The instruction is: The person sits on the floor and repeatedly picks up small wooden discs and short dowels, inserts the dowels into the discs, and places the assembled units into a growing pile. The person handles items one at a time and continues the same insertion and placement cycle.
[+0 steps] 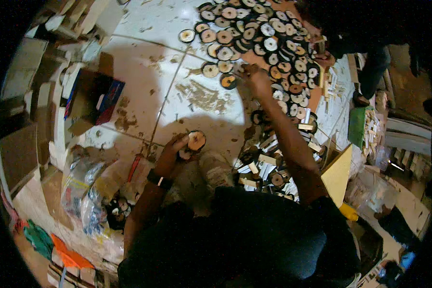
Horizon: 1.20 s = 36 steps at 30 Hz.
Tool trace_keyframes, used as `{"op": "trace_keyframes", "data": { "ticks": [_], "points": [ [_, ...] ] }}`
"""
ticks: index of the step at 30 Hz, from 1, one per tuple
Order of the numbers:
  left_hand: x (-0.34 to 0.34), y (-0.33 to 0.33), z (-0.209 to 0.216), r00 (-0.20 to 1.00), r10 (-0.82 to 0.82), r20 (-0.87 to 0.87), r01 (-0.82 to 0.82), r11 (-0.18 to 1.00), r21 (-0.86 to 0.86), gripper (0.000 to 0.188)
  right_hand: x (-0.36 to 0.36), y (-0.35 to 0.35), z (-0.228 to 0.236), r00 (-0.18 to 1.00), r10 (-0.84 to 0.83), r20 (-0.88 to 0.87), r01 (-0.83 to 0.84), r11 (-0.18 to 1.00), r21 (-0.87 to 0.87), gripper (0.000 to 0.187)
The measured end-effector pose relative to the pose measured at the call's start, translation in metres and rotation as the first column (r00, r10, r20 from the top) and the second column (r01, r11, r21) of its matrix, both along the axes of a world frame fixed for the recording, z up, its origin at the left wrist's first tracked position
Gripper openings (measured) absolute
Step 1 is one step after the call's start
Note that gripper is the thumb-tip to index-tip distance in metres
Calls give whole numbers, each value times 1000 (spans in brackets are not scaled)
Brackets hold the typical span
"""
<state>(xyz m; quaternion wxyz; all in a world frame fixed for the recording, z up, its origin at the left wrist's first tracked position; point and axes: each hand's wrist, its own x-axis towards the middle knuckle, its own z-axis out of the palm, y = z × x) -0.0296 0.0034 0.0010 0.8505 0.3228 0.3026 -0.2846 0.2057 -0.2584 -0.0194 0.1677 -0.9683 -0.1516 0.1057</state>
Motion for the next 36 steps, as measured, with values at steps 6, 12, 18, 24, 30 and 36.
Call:
{"op": "trace_keyframes", "data": {
  "ticks": [6, 12, 18, 24, 30, 36],
  "points": [
    [3, 6, 7, 989, 146, 14, -145, 988, -60, 38, 14, -12, -45, 945, 281, 164, -274, 959, -68, 24],
    [6, 4, 24, 958, -136, 254, -68, 750, 658, 32, -14, 4, -4, 998, -45, 33, 44, 999, 26, 20],
    [21, 10, 32, 371, -721, 586, -645, 254, 720, 35, -99, 52, 49, 848, 2, -530, 435, 570, 697, 26],
    [18, 10, 28, 373, -746, 552, -633, 231, 739, 33, -139, 86, 75, 959, 178, -221, 36, 698, 715, 19],
    [8, 14, 18, 368, -764, 530, -573, 263, 776, 31, -133, 77, 72, 911, 408, -61, -286, 730, 621, 25],
    [14, 9, 13, 443, -695, 566, -523, 313, 793, 30, -140, 59, 55, 796, 472, -379, -173, 778, 605, 39]
  ]
}}
